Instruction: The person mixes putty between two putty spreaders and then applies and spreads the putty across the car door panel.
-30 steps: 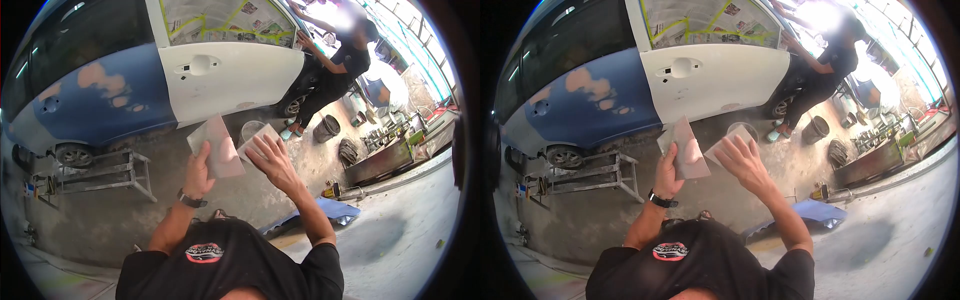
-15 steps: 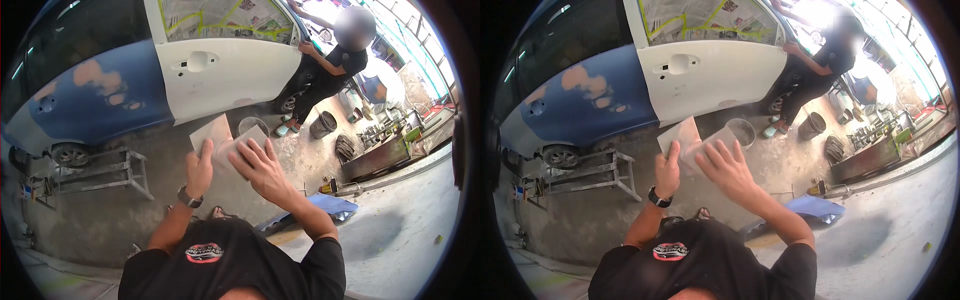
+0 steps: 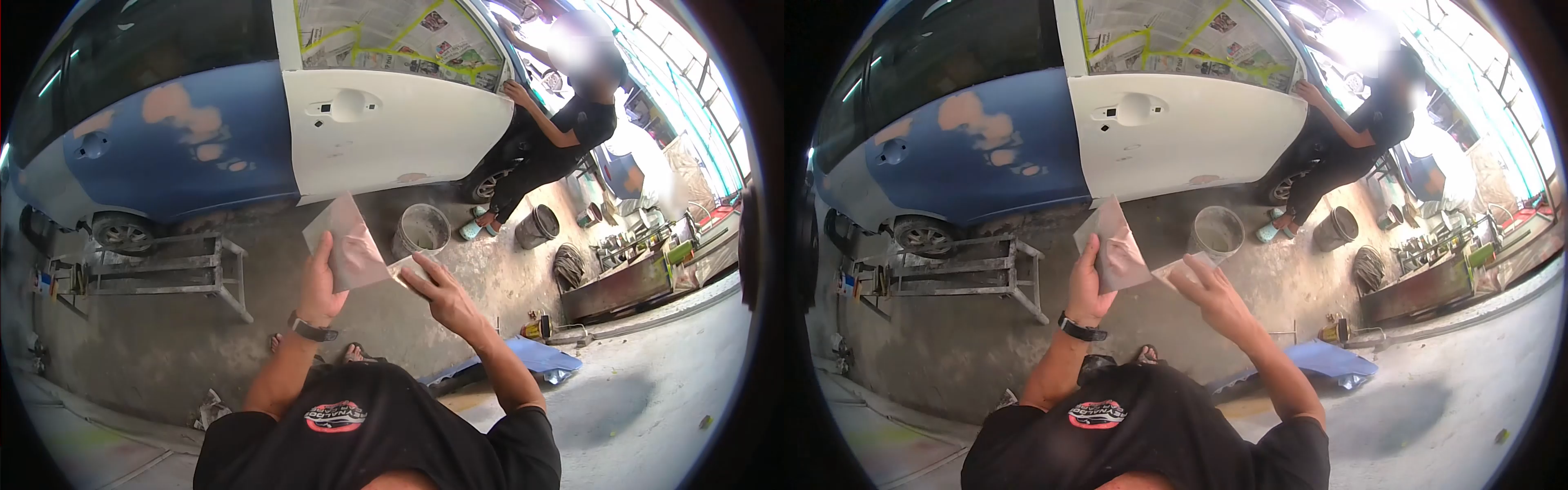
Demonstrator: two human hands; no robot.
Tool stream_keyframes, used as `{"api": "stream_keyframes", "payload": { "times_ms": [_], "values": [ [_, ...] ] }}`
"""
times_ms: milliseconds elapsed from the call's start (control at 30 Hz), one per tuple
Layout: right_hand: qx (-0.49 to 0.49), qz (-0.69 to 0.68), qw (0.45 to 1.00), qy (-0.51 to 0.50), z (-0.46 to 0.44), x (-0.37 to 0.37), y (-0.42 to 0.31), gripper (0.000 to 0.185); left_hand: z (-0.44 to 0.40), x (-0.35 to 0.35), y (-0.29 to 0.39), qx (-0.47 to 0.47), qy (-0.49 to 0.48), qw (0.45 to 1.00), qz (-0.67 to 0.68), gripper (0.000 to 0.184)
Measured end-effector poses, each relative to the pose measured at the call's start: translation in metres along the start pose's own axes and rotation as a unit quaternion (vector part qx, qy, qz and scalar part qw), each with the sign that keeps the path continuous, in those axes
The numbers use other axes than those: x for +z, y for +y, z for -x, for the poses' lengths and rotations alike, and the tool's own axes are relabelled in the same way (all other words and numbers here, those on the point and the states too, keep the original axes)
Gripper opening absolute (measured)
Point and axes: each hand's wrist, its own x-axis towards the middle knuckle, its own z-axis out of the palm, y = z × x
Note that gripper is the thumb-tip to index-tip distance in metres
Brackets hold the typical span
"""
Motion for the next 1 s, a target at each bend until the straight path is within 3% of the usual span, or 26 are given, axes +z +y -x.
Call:
{"api": "stream_keyframes", "payload": {
  "times_ms": [67, 133, 167, 300, 333, 400, 433, 467, 567, 600, 733, 767, 833, 867, 900, 933, 1000],
  "values": [
    [0.026, -0.127, 0.990, 0.059, -0.012, 0.001, 0.005, 0.056, -0.002, -0.003, 0.002, -0.091, -0.032, 0.994, 0.047, 0.047],
    [0.099, -0.260, 0.959, 0.053, -0.030, 0.008, -0.005, 0.056, 0.002, -0.006, -0.004, -0.167, -0.039, 0.984, 0.041, 0.046],
    [0.135, -0.325, 0.935, 0.050, -0.037, 0.010, -0.011, 0.055, 0.005, -0.005, -0.003, -0.124, -0.035, 0.992, 0.015, 0.045],
    [-0.074, -0.272, 0.958, 0.051, -0.074, -0.021, -0.043, 0.052, 0.021, -0.006, 0.034, 0.032, 0.011, 0.987, -0.159, 0.040],
    [-0.051, -0.222, 0.973, 0.036, -0.081, -0.023, -0.047, 0.050, 0.027, -0.010, 0.046, 0.058, 0.030, 0.974, -0.217, 0.040],
    [-0.089, 0.022, 0.995, 0.037, -0.109, -0.014, -0.057, 0.054, 0.043, -0.003, 0.064, 0.146, 0.076, 0.905, -0.393, 0.043],
    [-0.106, 0.146, 0.983, 0.043, -0.124, -0.009, -0.063, 0.056, 0.049, -0.001, 0.072, 0.185, 0.099, 0.855, -0.474, 0.046],
    [-0.134, 0.211, 0.968, 0.020, -0.130, 0.007, -0.059, 0.061, 0.052, -0.007, 0.078, 0.217, 0.094, 0.843, -0.483, 0.048],
    [-0.234, 0.087, 0.967, -0.056, -0.135, 0.058, -0.065, 0.061, 0.051, -0.032, 0.094, 0.276, 0.100, 0.809, -0.509, 0.051],
    [-0.280, 0.084, 0.955, -0.042, -0.137, 0.073, -0.079, 0.050, 0.053, -0.041, 0.103, 0.274, 0.121, 0.798, -0.524, 0.051],
    [-0.321, 0.071, 0.936, -0.122, -0.146, 0.110, -0.126, 0.048, 0.052, -0.084, 0.140, 0.331, 0.199, 0.746, -0.543, 0.052],
    [-0.327, 0.054, 0.933, -0.141, -0.150, 0.121, -0.129, 0.048, 0.055, -0.080, 0.156, 0.409, 0.199, 0.748, -0.484, 0.050],
    [-0.333, 0.021, 0.926, -0.178, -0.156, 0.144, -0.130, 0.047, 0.061, -0.077, 0.200, 0.365, 0.244, 0.840, -0.319, 0.046],
    [-0.277, -0.044, 0.941, -0.188, -0.162, 0.148, -0.136, 0.056, 0.058, -0.098, 0.215, 0.348, 0.235, 0.865, -0.273, 0.044],
    [-0.268, -0.068, 0.949, -0.152, -0.176, 0.144, -0.147, 0.057, 0.056, -0.119, 0.230, 0.332, 0.228, 0.888, -0.225, 0.043],
    [-0.255, -0.095, 0.955, -0.115, -0.190, 0.137, -0.163, 0.057, 0.050, -0.143, 0.235, 0.363, 0.236, 0.867, -0.246, 0.043],
    [-0.240, -0.192, 0.951, -0.017, -0.214, 0.141, -0.190, 0.060, 0.070, -0.151, 0.254, 0.299, 0.142, 0.927, -0.178, 0.044]
  ]
}}
